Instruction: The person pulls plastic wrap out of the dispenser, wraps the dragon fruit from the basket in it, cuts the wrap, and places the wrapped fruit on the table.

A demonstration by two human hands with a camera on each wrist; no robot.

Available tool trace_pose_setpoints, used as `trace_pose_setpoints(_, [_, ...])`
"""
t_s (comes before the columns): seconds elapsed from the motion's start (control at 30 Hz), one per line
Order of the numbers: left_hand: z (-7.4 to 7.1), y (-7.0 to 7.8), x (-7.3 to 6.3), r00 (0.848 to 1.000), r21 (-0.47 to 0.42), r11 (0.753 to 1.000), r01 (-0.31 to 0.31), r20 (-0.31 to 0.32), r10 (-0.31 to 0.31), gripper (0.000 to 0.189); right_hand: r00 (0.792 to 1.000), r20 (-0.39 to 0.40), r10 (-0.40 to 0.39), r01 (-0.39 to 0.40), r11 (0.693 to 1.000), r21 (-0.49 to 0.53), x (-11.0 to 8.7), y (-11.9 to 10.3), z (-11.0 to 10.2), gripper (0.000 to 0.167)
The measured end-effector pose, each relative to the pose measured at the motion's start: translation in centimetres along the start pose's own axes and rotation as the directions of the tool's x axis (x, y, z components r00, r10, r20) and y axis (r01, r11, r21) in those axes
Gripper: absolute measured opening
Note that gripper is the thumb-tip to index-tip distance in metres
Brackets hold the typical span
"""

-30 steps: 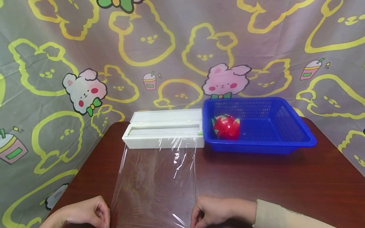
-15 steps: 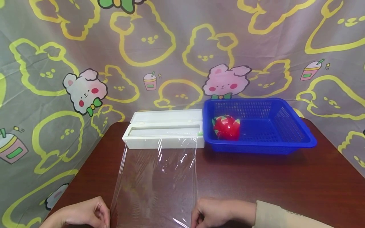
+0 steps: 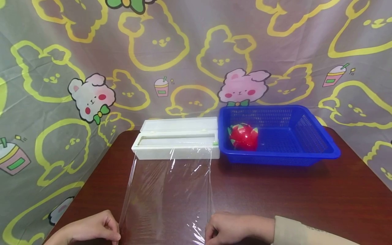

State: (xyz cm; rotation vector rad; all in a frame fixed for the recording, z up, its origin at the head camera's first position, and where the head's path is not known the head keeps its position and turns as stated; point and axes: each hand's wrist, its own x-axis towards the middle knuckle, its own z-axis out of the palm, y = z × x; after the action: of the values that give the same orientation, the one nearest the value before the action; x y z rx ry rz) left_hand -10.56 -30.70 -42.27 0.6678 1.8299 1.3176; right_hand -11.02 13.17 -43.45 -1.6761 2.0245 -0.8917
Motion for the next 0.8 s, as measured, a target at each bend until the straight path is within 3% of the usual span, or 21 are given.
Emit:
trace_pose_setpoints(0.23, [0.28,-0.13,0.15,0.999,0.026,0.998,-0.052,-0.002,0.052,0.012,0.997,-0.025,0.075,-0.074,0.997,0.009,-0.01,-0.17,0.36,0.007])
trace_pose_setpoints(0.57, [0.10,-0.25,-0.03,0.998,-0.105,0.994,0.001,0.056,0.005,0.010,0.989,-0.035,0.142,-0.140,0.989,0.036,-0.14,-0.36,0.50,0.018])
trace_pose_setpoints(0.8, [-0.09,-0.09,-0.07,0.998,-0.079,0.996,-0.035,0.044,0.039,0.007,0.983,-0.029,0.183,-0.180,0.980,0.079,-0.23,-0.70,0.35,0.018])
